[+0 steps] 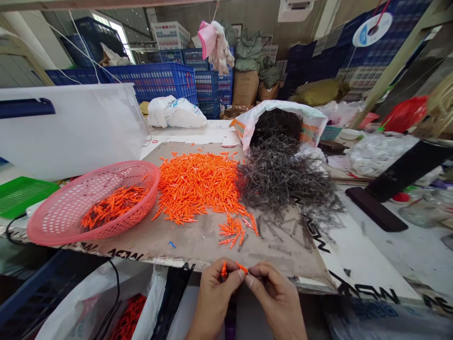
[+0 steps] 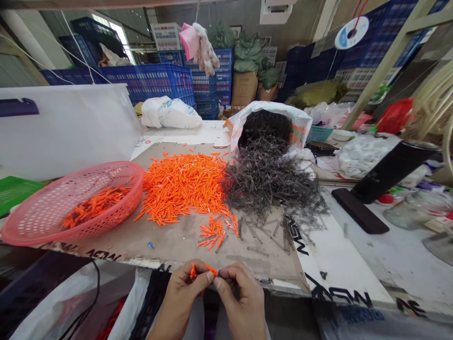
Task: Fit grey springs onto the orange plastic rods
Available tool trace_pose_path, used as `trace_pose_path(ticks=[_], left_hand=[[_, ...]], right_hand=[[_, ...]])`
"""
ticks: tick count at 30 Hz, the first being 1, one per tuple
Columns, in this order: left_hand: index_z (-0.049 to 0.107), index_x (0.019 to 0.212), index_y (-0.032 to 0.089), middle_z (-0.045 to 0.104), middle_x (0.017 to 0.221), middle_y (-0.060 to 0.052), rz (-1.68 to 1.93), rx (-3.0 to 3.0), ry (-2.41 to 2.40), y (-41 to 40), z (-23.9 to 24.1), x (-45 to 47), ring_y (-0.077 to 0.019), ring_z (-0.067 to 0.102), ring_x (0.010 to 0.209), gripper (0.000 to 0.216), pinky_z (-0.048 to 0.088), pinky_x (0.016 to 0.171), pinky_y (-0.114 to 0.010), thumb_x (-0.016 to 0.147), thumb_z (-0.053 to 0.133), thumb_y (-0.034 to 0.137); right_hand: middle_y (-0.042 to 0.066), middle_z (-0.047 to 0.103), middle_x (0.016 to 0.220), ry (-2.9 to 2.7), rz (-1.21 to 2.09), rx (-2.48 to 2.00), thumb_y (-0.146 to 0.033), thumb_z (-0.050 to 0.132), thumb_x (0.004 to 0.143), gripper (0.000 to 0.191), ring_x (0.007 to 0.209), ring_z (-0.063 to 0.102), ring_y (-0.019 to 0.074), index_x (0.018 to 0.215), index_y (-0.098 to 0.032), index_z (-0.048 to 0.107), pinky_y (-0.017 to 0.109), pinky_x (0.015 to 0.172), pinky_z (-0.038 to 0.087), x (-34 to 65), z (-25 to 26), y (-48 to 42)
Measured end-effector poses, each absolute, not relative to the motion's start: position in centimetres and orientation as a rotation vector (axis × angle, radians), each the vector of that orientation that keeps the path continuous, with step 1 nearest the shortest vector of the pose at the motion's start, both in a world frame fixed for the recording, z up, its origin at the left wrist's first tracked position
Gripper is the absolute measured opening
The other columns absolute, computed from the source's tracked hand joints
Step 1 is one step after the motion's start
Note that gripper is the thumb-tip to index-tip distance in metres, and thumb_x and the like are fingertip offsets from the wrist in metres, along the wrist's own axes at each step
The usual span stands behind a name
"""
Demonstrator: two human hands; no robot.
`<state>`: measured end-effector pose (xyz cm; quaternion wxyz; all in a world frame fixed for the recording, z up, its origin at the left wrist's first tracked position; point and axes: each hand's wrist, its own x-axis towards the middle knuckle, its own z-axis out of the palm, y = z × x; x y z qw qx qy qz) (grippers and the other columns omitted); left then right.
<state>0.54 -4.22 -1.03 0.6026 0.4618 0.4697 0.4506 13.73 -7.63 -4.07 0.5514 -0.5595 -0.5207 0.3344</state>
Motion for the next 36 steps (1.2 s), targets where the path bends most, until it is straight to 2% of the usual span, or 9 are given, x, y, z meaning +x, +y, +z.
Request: trace_pose_path(ticks=[12,18,22,24,26,29,32,36], left_hand=[[0.063,0.059,0.015,0.045,0.050,0.005,1.024,0.982,1.055,-4.0,-0.9,0.7,-0.0094,0.034,0.051,0.014,0.028,0.052,-0.022,0.068,0.069,0.024],[0.063,0.057,0.015,0.044,0.049,0.005,1.031,0.904,1.045,-4.1,-0.8,0.9,-0.0089,0.033,0.050,0.014,0.027,0.050,-0.023,0.068,0.066,0.023],[0.062,0.056,0.015,0.044,0.047,0.005,1.014,0.815,1.023,-4.2,-0.8,1.1,-0.0080,0.032,0.047,0.014,0.025,0.049,-0.022,0.065,0.067,0.024],[0.060,0.055,0.016,0.043,0.045,0.006,1.012,0.738,1.019,-4.2,-0.8,1.3,-0.0072,0.030,0.045,0.013,0.023,0.047,-0.022,0.062,0.067,0.024],[0.058,0.055,0.016,0.043,0.044,0.006,1.023,0.650,1.005,-4.1,-0.7,1.2,-0.0068,0.031,0.044,0.011,0.022,0.045,-0.021,0.060,0.066,0.022],[0.057,0.056,0.016,0.055,0.052,0.001,1.034,0.569,0.948,-3.6,-0.3,0.5,-0.0076,0.039,0.045,0.011,0.023,0.045,-0.021,0.061,0.063,0.023],[0.059,0.066,0.016,0.063,0.059,-0.002,0.976,0.417,0.859,-2.8,0.0,-0.7,-0.0108,0.049,0.047,0.011,0.025,0.045,-0.021,0.066,0.064,0.026],[0.059,0.075,0.018,0.050,0.050,0.007,0.903,0.287,0.814,-1.9,0.1,-1.0,-0.0080,0.044,0.040,0.017,0.028,0.045,-0.021,0.067,0.071,0.027]], right_hand=[[0.000,0.062,0.073,-1.261,0.742,-1.342,-0.033,0.065,0.085,0.015,0.068,0.058,0.0152,0.076,-0.021,0.066,0.022,0.062,0.046,14.0,-3.3,-7.7],[0.001,0.064,0.070,-1.232,0.883,-1.358,-0.042,0.061,0.087,0.025,0.066,0.059,0.0157,0.075,-0.021,0.069,0.022,0.060,0.045,13.8,-3.4,-7.7],[-0.001,0.057,0.058,-1.264,1.060,-1.375,-0.048,0.052,0.092,0.037,0.054,0.053,0.0133,0.075,-0.019,0.068,0.021,0.051,0.041,13.7,-3.8,-7.8],[-0.001,0.058,0.058,-1.326,1.047,-1.347,-0.046,0.048,0.094,0.039,0.054,0.054,0.0131,0.076,-0.019,0.068,0.021,0.051,0.042,13.5,-4.0,-7.9],[0.001,0.064,0.068,-1.413,0.898,-1.312,-0.044,0.047,0.095,0.034,0.062,0.059,0.0148,0.083,-0.021,0.069,0.022,0.057,0.045,13.7,-4.0,-7.8],[0.005,0.071,0.089,-1.495,0.526,-1.376,-0.039,0.054,0.092,0.023,0.079,0.066,0.0187,0.097,-0.022,0.069,0.025,0.069,0.050,15.5,-4.2,-7.4],[0.006,0.069,0.086,-1.448,0.195,-1.553,-0.036,0.051,0.094,0.022,0.079,0.065,0.0206,0.090,-0.022,0.066,0.030,0.071,0.050,18.7,-4.2,-6.6],[0.008,0.067,0.087,-1.579,-0.088,-1.644,-0.034,0.048,0.095,0.023,0.083,0.061,0.0239,0.087,-0.022,0.065,0.037,0.075,0.048,21.7,-4.3,-5.1]])
